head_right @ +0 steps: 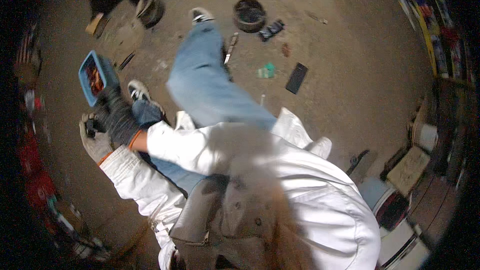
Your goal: The person sits on the floor and uses a screwdriver and pliers to manipulate a small mechanical component. They repeatedly adjust the part, insert the screwdriver, and use pliers to grip and turn sections of the object.
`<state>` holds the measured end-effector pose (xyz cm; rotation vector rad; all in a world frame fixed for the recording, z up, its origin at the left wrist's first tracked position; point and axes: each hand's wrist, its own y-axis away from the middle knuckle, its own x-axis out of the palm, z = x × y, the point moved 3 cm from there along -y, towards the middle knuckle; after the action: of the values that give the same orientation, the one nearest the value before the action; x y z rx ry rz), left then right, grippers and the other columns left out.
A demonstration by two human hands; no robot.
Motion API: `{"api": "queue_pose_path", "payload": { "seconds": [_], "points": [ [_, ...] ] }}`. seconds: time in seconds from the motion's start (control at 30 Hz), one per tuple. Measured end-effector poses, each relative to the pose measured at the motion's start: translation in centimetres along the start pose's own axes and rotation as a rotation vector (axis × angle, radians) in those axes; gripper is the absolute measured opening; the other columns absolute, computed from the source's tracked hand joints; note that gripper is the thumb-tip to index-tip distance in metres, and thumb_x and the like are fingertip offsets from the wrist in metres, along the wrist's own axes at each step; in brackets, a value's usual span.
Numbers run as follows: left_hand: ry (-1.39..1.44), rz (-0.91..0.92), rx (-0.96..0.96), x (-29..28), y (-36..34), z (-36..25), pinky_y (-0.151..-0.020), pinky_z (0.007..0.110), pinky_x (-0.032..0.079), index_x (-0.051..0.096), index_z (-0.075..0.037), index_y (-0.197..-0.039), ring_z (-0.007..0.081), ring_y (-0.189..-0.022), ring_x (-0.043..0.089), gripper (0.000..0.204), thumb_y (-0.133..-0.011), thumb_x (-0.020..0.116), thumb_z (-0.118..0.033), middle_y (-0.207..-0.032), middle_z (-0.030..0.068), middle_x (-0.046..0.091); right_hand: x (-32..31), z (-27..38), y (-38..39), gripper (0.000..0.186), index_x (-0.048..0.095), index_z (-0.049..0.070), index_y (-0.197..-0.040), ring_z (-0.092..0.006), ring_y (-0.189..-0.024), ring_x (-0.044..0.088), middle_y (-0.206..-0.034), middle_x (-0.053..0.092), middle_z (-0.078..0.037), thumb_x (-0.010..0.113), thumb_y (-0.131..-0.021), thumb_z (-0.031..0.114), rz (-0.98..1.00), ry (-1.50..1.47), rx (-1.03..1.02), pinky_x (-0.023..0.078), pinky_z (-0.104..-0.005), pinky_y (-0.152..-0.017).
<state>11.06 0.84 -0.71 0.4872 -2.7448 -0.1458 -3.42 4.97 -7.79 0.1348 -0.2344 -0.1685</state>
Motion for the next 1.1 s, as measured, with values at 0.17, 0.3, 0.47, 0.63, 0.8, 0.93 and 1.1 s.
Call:
{"api": "queue_pose_path", "payload": {
  "seconds": [0.17,0.3,0.47,0.63,0.8,0.93,1.1],
  "points": [
    [-0.697,0.277,0.321,-0.2,0.5,0.0,-0.081,0.03,0.05,0.057,0.002,-0.111,0.0193,-0.092,0.06,0.027,-0.091,0.06,-0.016,-0.103,0.0114,0.063,-2.5,15.6,5.2,0.013,0.059,0.004,-0.098,-0.029,-0.09,0.062,-0.092,0.064,-0.016,0.057,-0.09,0.015,-0.023,-0.26,-0.297,0.05,-0.0393,-0.079],
    [-0.802,0.304,0.427,-0.3,0.6,-0.2,-0.078,0.027,0.049,0.058,0.003,-0.104,0.0164,-0.087,0.061,0.017,-0.089,0.055,-0.004,-0.097,0.0087,0.064,-10.4,14.1,2.9,0.02,0.061,0.005,-0.108,-0.029,-0.099,0.061,-0.106,0.063,-0.017,0.055,-0.09,0.014,-0.107,-0.068,-0.324,0.049,-0.038,-0.086],
    [-0.782,0.226,0.358,-0.7,-0.3,1.2,-0.078,0.026,0.049,0.056,0.003,-0.109,0.0175,-0.088,0.061,0.018,-0.092,0.051,-0.002,-0.102,0.0105,0.062,-30.1,-2.9,1.5,0.039,0.063,0.005,-0.115,-0.0333,-0.115,0.055,-0.124,0.059,-0.02,0.045,-0.092,0.031,-0.22,0.418,0.373,0.041,-0.0403,-0.1],
    [-0.907,0.317,0.288,-1.9,-0.6,1.8,-0.078,0.027,0.051,0.055,0.004,-0.115,0.0185,-0.093,0.061,0.022,-0.095,0.051,-0.005,-0.107,0.0121,0.062,-40.5,-15.1,9.6,0.039,0.062,0.005,-0.116,-0.0326,-0.115,0.055,-0.124,0.059,-0.019,0.046,-0.092,0.031,-0.316,0.786,0.832,0.042,-0.0401,-0.099],
    [-0.771,0.221,0.155,-2.3,0.0,1.3,-0.079,0.027,0.051,0.054,0.005,-0.116,0.0197,-0.096,0.062,0.025,-0.094,0.053,-0.005,-0.109,0.0137,0.062,-41.5,-19.4,13.0,0.038,0.062,0.005,-0.117,-0.032,-0.115,0.055,-0.125,0.058,-0.019,0.046,-0.092,0.03,-0.339,0.887,0.905,0.042,-0.0399,-0.098],
    [-0.435,0.085,-0.021,-2.4,0.4,1.1,-0.082,0.028,0.052,0.052,0.005,-0.12,0.0209,-0.1,0.062,0.029,-0.093,0.055,-0.006,-0.112,0.0147,0.061,-41.3,-20.6,12.4,0.038,0.061,0.006,-0.118,-0.0316,-0.115,0.056,-0.125,0.058,-0.018,0.047,-0.093,0.03,-0.326,0.947,0.882,0.043,-0.0398,-0.098],
    [-0.276,0.039,-0.057,-3.1,1.8,1.1,-0.084,0.03,0.053,0.049,0.006,-0.124,0.0212,-0.103,0.06,0.031,-0.095,0.052,-0.006,-0.117,0.0156,0.058,-41.8,-21.5,9.7,0.037,0.06,0.006,-0.119,-0.0309,-0.115,0.056,-0.126,0.057,-0.018,0.047,-0.093,0.029,-0.268,1.054,0.822,0.043,-0.0397,-0.097]
  ]
}}
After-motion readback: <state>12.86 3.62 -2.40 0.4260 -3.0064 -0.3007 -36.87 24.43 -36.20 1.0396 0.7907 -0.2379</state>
